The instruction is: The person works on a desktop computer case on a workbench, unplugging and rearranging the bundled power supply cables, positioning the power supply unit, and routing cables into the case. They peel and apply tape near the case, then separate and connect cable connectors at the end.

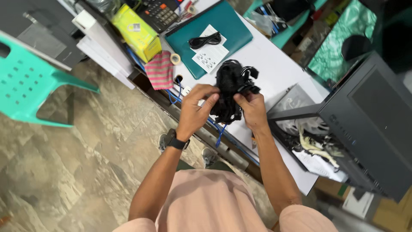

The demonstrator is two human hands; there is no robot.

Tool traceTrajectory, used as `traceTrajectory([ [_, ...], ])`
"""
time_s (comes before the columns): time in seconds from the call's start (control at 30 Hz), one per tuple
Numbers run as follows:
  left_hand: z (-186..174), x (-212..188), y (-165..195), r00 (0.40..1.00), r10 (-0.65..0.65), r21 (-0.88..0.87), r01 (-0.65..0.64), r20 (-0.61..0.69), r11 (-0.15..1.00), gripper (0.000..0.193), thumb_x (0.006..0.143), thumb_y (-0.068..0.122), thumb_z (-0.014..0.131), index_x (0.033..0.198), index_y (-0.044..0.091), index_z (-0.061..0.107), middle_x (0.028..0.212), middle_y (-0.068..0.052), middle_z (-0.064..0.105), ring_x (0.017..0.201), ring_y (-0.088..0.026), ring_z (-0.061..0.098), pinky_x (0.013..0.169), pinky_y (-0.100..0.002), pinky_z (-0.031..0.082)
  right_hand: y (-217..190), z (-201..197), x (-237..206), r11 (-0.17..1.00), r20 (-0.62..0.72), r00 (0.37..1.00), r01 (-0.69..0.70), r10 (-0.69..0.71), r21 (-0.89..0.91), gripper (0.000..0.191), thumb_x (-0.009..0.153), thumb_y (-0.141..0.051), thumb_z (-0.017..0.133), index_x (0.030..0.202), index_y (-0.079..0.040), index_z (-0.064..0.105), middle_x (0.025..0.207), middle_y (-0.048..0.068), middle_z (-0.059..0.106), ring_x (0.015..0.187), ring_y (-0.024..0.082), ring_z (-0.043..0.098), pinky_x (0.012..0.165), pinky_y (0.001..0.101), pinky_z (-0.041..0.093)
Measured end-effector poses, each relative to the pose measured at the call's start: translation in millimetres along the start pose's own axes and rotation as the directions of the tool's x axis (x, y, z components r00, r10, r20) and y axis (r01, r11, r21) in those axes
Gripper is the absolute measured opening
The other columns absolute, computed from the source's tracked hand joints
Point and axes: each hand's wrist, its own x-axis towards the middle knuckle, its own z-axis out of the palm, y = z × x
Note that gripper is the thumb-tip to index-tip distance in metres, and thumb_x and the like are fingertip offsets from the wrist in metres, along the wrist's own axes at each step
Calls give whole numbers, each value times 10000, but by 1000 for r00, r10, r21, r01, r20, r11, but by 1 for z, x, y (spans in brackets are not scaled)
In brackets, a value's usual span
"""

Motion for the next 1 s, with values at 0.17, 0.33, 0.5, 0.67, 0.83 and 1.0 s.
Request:
traceTrajectory([
  [0.17,10,-22,70,959,278,458,-219,-63,861,374,817,238,876,1093,46,712,1034,-116,654,957,-333,636,839,-416,521,-33,12,2,1000,137,991,-5,4,8,310,925,-49,760,1196,23,629,1131,62,706,1024,133,648,943,307,532],
  [0.33,0,-53,109,970,188,663,-42,-151,747,421,737,361,891,992,77,713,1001,-95,622,932,-327,596,791,-444,471,-49,38,-7,1000,319,948,11,-5,-16,353,939,-62,741,1250,14,590,1138,31,670,1034,101,614,945,280,512],
  [0.5,-20,-113,138,927,105,727,208,-360,654,435,691,394,877,929,88,680,972,-92,615,943,-315,594,802,-440,435,-31,83,-28,977,546,811,-158,211,-143,337,977,-225,708,1193,29,664,1103,59,713,970,117,649,873,296,547],
  [0.67,-37,-186,158,850,1,691,427,-526,583,554,609,359,858,1009,55,625,977,-119,619,974,-330,599,816,-457,434,2,154,-72,929,670,662,-350,336,-120,395,986,-283,730,1186,49,651,1086,86,699,937,135,647,799,311,547],
  [0.83,-61,-284,171,761,-4,603,518,-649,606,540,736,335,825,1178,84,643,1117,-135,672,1071,-338,639,931,-473,461,17,226,-141,873,800,443,-445,406,-197,400,943,-265,705,1234,-4,625,1088,51,677,924,131,659,767,297,554],
  [1.0,-56,-388,198,595,-131,419,688,-793,592,500,752,348,798,1167,99,672,1140,-159,681,1018,-349,658,907,-449,520,28,266,-232,819,811,286,-449,511,-358,340,983,-224,703,1170,31,578,1051,69,670,888,167,671,711,341,550],
])
